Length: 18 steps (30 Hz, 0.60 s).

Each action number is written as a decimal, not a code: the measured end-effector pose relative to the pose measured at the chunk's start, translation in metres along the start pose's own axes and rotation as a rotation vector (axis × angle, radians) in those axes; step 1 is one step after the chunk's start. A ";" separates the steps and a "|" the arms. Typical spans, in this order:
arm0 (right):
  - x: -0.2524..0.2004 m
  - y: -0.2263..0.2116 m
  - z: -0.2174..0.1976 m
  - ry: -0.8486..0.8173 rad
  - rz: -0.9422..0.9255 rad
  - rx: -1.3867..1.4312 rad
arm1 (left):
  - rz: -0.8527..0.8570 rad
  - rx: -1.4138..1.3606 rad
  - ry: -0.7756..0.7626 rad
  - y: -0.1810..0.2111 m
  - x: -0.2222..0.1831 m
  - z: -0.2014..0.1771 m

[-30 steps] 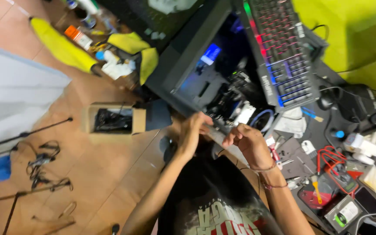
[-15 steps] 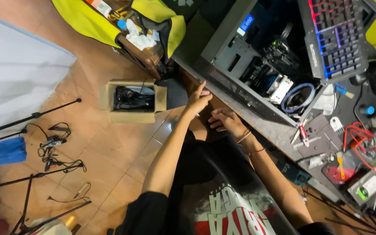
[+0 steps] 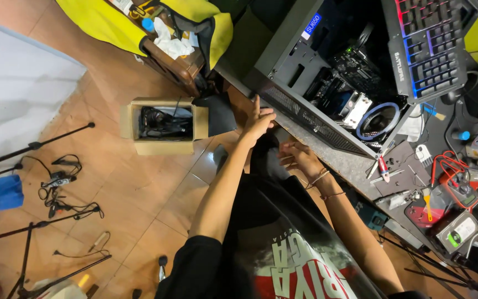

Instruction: Repairing and troubleshooting a desktop computer by checking connections and cleaning components.

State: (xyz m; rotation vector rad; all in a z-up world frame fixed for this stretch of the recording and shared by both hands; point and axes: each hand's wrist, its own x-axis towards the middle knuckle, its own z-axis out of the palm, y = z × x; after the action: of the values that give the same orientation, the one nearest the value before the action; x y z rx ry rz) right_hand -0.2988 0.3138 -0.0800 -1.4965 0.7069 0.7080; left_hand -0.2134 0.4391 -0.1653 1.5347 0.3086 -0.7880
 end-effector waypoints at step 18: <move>0.020 0.002 -0.009 0.029 0.029 0.006 | 0.005 0.031 0.017 0.008 -0.021 0.009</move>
State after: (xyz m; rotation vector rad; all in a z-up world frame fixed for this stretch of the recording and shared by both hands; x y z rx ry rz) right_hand -0.2881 0.3039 -0.0966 -1.4961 0.7533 0.7064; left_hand -0.2261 0.4344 -0.1450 1.5713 0.3062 -0.7797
